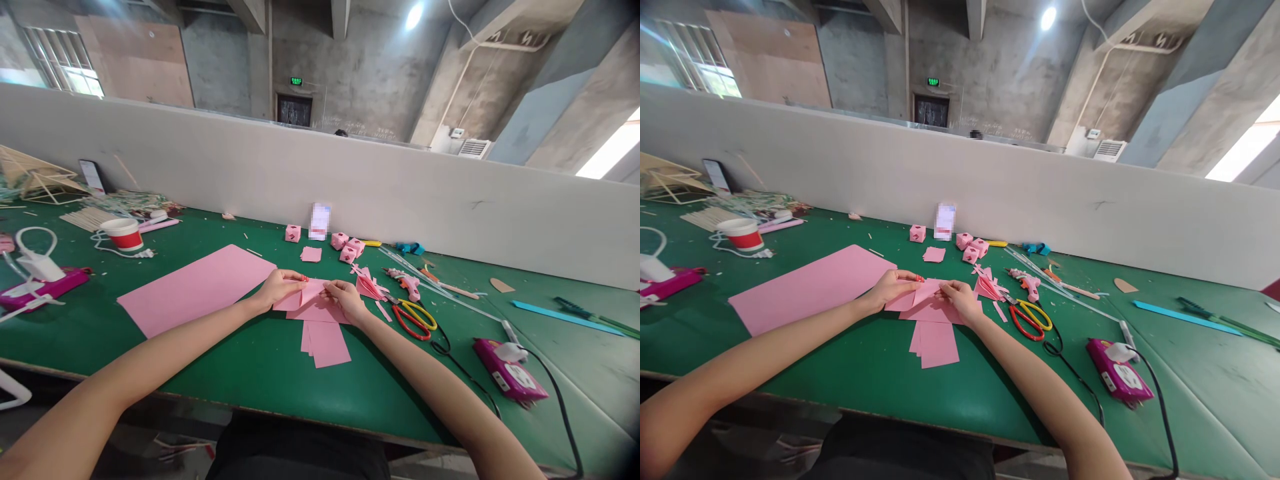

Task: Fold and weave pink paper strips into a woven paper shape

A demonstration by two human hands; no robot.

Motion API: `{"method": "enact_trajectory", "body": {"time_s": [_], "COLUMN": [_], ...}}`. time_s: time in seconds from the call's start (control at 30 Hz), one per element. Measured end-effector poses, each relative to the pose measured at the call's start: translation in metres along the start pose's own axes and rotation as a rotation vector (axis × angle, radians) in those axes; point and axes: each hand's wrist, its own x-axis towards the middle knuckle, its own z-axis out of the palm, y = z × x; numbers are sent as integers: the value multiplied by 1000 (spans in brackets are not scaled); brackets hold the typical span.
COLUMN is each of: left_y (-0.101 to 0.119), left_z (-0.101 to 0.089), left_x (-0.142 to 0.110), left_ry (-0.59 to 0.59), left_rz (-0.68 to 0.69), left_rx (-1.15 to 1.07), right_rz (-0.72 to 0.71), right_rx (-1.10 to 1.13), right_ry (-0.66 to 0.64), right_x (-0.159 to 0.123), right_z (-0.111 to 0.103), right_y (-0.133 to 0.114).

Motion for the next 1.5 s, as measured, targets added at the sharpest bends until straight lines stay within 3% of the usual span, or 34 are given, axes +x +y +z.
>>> {"method": "enact_trajectory", "body": {"time_s": [0.5, 0.67, 1.0, 1.5], "left_y": [3, 1, 6, 1], "left_z": [-2, -2, 2, 1], "left_x": [1, 2, -4, 0], "left_ry": [-17, -7, 32, 25], "left_rz": [-230, -187, 100, 60], "left_rx": [-190, -163, 23, 11], "right_rz": [-57, -33, 128, 73], "right_rx": [91, 122, 111, 122], "right_ry": [44, 27, -10, 36], "right_x": [-3, -3, -7, -3], "right_z": [1, 0, 5, 4], "right_y": [-5, -6, -18, -11]}}
